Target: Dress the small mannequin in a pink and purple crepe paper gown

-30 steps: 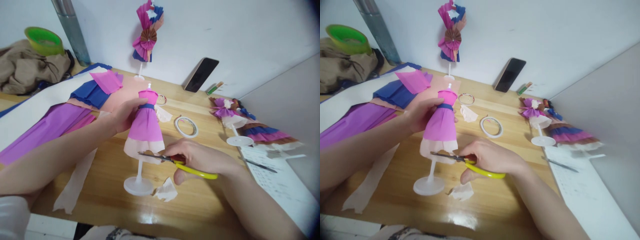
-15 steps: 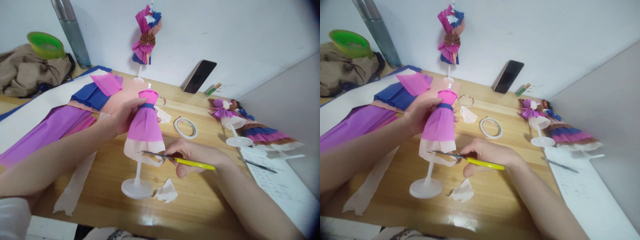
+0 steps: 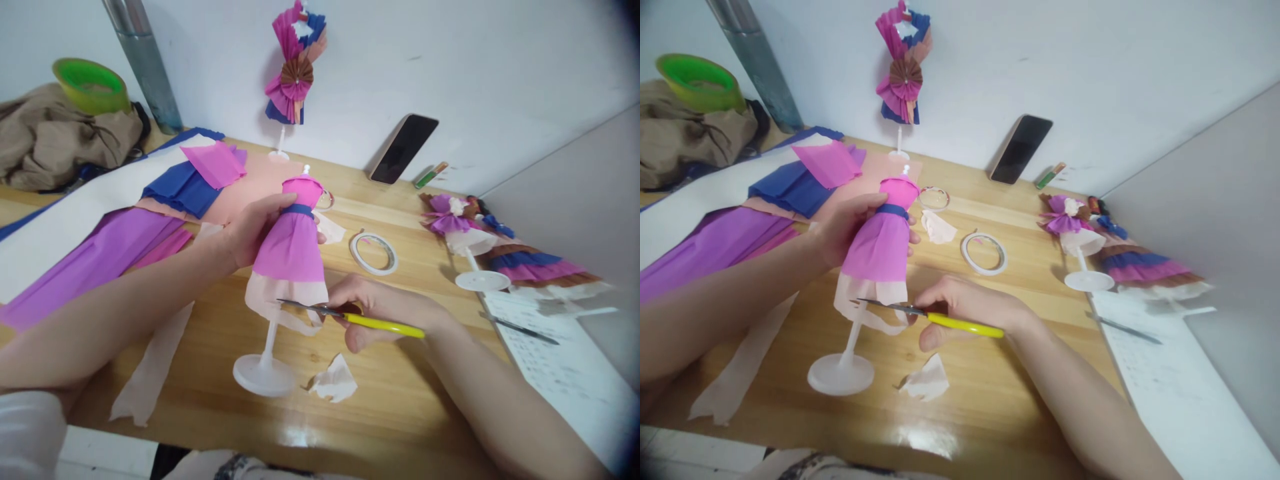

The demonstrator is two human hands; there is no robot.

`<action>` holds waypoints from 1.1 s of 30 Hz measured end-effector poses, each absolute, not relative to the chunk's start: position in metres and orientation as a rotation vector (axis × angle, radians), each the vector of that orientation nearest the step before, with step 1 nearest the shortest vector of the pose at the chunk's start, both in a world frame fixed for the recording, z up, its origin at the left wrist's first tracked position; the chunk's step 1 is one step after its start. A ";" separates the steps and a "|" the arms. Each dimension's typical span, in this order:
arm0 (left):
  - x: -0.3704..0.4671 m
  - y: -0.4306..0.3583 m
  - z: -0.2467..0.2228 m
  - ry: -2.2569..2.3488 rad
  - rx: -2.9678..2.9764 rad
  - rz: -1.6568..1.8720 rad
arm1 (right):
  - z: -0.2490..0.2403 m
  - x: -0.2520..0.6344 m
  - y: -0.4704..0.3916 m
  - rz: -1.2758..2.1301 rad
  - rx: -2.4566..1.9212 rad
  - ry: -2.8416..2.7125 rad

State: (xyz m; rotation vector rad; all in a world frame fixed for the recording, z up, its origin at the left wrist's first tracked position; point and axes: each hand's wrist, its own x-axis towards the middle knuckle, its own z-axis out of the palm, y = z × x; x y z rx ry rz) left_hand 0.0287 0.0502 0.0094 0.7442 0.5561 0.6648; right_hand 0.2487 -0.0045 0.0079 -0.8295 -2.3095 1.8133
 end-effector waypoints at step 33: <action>0.033 0.049 0.010 0.583 0.737 0.611 | 0.008 0.250 0.000 1.871 -1.009 -2.349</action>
